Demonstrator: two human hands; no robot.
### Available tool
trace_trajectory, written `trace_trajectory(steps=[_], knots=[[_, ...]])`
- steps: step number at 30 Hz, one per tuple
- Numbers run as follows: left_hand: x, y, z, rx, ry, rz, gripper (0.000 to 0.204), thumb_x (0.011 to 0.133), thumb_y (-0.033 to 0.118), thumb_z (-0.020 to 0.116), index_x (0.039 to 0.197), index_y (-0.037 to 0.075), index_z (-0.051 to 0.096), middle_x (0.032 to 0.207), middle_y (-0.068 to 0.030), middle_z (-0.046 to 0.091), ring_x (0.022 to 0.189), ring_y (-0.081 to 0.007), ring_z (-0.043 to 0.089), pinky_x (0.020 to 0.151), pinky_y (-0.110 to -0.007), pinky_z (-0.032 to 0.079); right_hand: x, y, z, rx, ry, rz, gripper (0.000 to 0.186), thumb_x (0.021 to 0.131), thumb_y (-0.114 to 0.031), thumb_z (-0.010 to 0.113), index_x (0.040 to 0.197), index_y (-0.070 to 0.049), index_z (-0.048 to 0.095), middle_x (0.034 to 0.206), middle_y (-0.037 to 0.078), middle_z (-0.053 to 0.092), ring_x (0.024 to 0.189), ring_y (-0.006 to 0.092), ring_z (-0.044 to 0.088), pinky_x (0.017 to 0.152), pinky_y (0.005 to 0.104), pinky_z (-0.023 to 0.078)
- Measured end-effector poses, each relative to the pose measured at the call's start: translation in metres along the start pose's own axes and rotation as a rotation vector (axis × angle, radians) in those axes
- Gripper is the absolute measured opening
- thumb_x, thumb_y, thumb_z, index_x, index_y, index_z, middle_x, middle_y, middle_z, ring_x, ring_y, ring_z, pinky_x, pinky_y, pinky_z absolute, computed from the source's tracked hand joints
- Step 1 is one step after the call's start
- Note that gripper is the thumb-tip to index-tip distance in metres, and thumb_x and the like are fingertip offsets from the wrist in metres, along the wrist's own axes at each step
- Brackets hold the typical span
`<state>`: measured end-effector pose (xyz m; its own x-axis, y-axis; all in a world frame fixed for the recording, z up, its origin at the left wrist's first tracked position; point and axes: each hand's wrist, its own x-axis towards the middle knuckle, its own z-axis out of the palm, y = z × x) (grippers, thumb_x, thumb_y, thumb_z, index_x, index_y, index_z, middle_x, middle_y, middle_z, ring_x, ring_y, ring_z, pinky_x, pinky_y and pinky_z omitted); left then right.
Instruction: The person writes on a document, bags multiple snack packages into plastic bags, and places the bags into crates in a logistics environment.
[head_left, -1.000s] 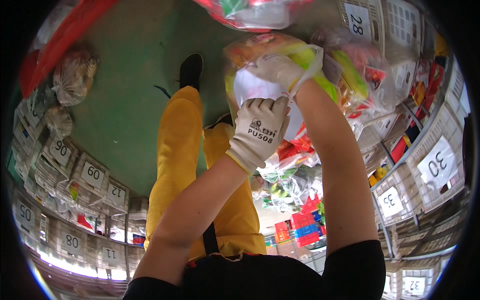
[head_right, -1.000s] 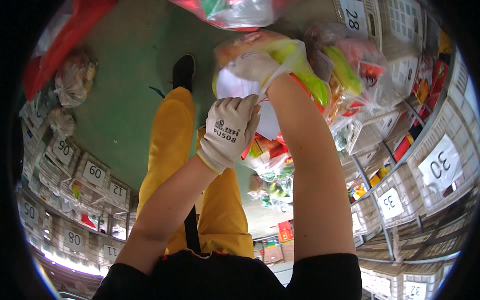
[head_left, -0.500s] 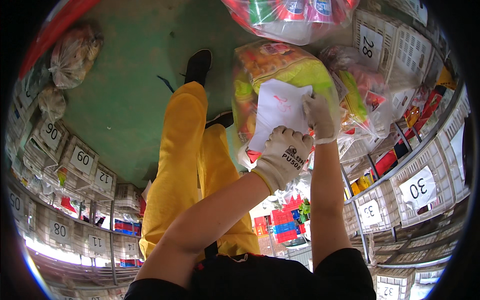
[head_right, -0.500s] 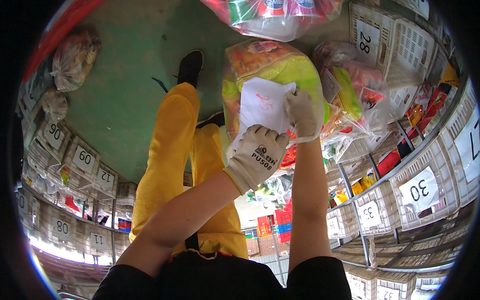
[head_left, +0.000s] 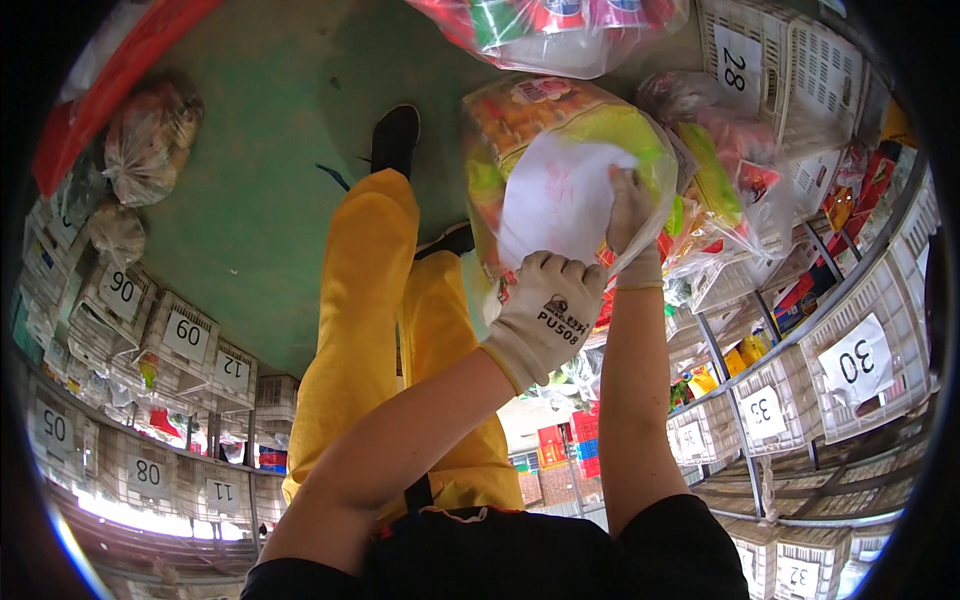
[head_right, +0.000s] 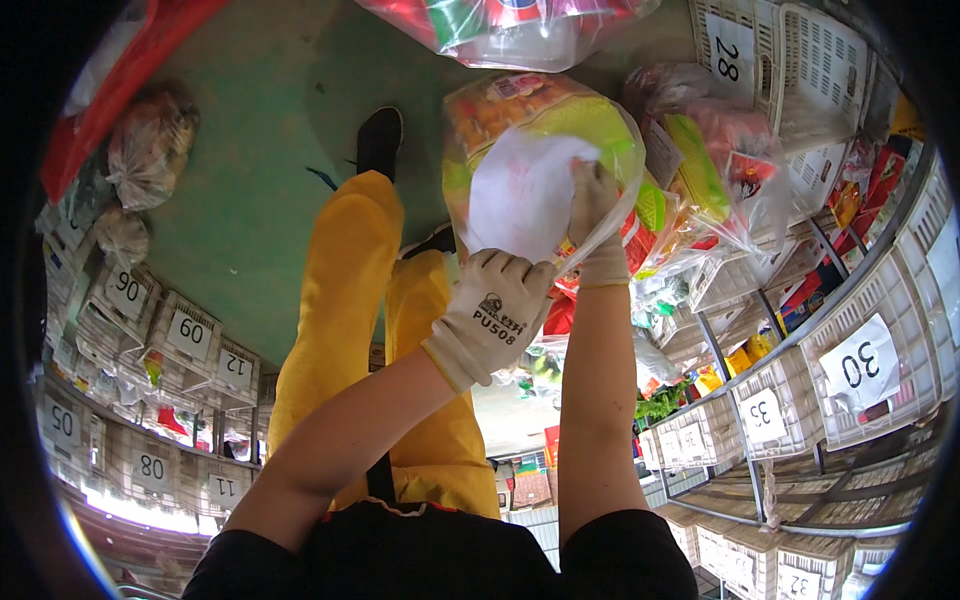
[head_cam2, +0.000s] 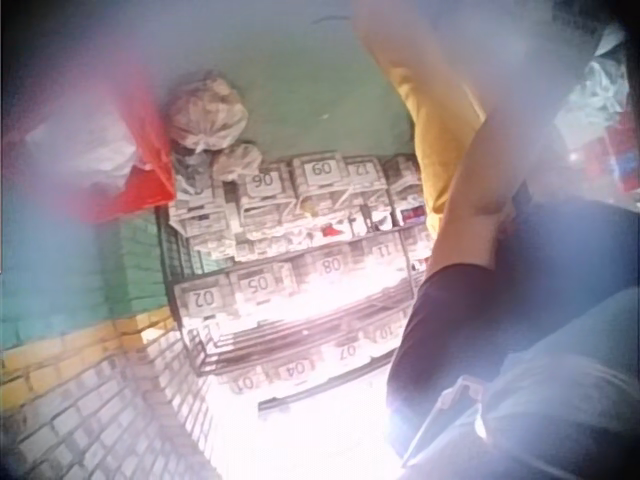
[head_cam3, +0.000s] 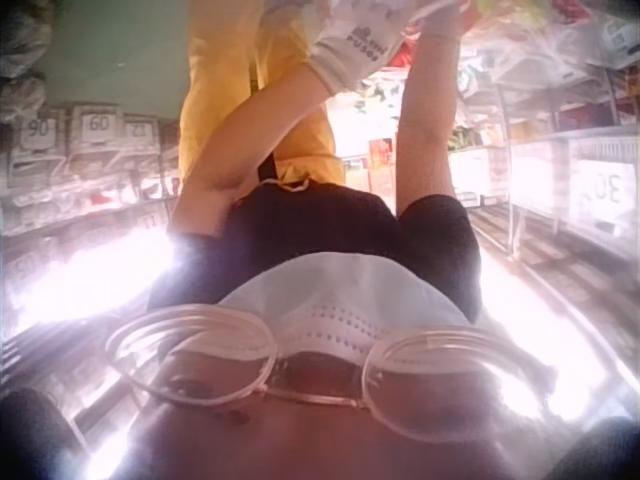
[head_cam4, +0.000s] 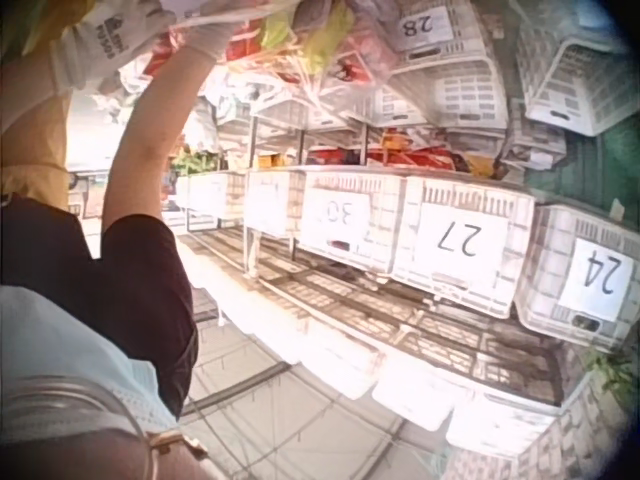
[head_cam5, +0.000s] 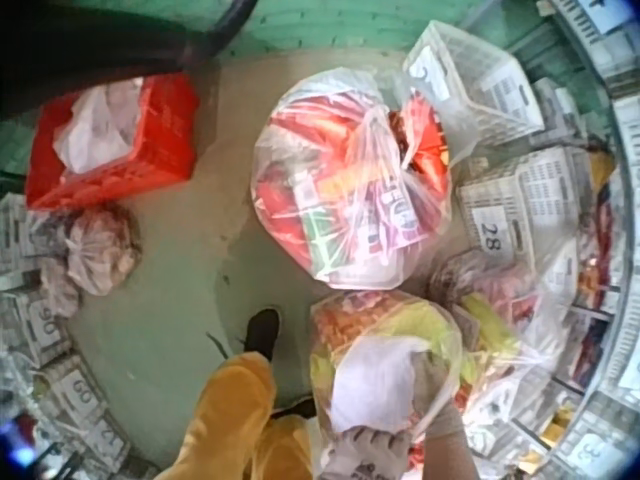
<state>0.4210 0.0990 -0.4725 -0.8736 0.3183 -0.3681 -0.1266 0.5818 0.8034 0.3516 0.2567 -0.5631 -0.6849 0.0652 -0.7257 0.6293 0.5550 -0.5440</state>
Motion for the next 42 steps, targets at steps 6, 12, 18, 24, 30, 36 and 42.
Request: trace_trajectory(steps=[6, 12, 18, 24, 30, 36, 42], knots=[[0.001, -0.003, -0.003, -0.013, -0.008, -0.063, 0.022, 0.073, 0.018, 0.061, 0.089, 0.005, 0.055, 0.074, -0.0092, 0.057, 0.074, -0.0253, 0.057, 0.073, -0.038, 0.042, 0.003, -0.024, 0.043, 1.117, -0.166, 0.312, 0.036, 0.093, -0.025, 0.042, 0.118, 0.001, 0.048, 0.106, 0.011, 0.058, 0.094, 0.0246, 0.057, 0.087, 0.0378, 0.046], [-0.007, -0.004, 0.006, -0.119, 0.207, -0.082, 0.023, 0.072, 0.016, 0.059, 0.093, 0.008, 0.055, 0.079, -0.01, 0.057, 0.08, -0.0271, 0.056, 0.078, -0.04, 0.041, 0.087, -0.004, 0.096, 1.163, 0.318, 0.286, 0.04, 0.091, -0.031, 0.046, 0.12, -0.003, 0.046, 0.113, 0.011, 0.053, 0.104, 0.0242, 0.051, 0.093, 0.0387, 0.041], [-0.002, 0.001, 0.012, 0.01, 0.254, -0.04, 0.019, 0.071, 0.023, 0.06, 0.085, 0.011, 0.058, 0.103, -0.0128, 0.052, 0.102, -0.0316, 0.049, 0.084, -0.047, 0.037, -0.056, 0.05, 0.073, 1.022, 0.256, 0.022, 0.043, 0.087, -0.026, 0.053, 0.121, -0.001, 0.043, 0.117, 0.011, 0.049, 0.105, 0.0208, 0.049, 0.094, 0.0328, 0.038], [0.016, 0.017, 0.016, -0.038, -0.185, 0.149, 0.01, 0.072, 0.012, 0.054, 0.076, 0.004, 0.048, 0.086, -0.0148, 0.058, 0.081, -0.0304, 0.057, 0.093, -0.043, 0.038, -0.237, 0.074, 0.001, -0.488, 0.86, 0.302, 0.099, 0.059, -0.024, 0.084, 0.13, 0.011, 0.024, 0.128, 0.026, 0.036, 0.116, 0.033, 0.041, 0.1, 0.0394, 0.033], [0.032, 0.058, 0.041, -0.185, -0.288, 0.017, 0.016, 0.08, 0.012, 0.051, 0.086, -0.003, 0.053, 0.069, -0.0137, 0.055, 0.066, -0.0225, 0.055, 0.075, -0.034, 0.045, -0.229, 0.158, -0.019, 0.37, 0.764, 0.451, 0.034, 0.089, -0.025, 0.046, 0.088, 0.004, 0.062, 0.085, 0.01, 0.061, 0.083, 0.0223, 0.055, 0.079, 0.0326, 0.042], [0.012, 0.092, 0.038, -0.718, -0.485, -0.444, 0.024, 0.086, 0.008, 0.046, 0.103, -0.006, 0.056, 0.09, -0.0082, 0.06, 0.074, -0.0132, 0.055, 0.072, -0.027, 0.045, -0.271, 0.161, -0.062, 1.824, 0.409, 0.106, 0.022, 0.086, -0.022, 0.047, 0.071, -0.005, 0.048, 0.062, -0.001, 0.041, 0.057, 0.0127, 0.036, 0.073, 0.0349, 0.044], [0.015, 0.049, 0.106, -0.92, -0.93, -0.381, 0.049, 0.087, 0.013, 0.051, 0.132, 0.0, 0.037, 0.119, -0.0056, 0.052, 0.102, -0.0139, 0.052, 0.094, -0.031, 0.042, -0.212, 0.116, 0.011, 1.457, 0.362, -0.191, 0.058, 0.095, -0.04, 0.036, 0.135, 0.002, 0.033, 0.132, 0.009, 0.042, 0.124, 0.0222, 0.036, 0.103, 0.0361, 0.029]])
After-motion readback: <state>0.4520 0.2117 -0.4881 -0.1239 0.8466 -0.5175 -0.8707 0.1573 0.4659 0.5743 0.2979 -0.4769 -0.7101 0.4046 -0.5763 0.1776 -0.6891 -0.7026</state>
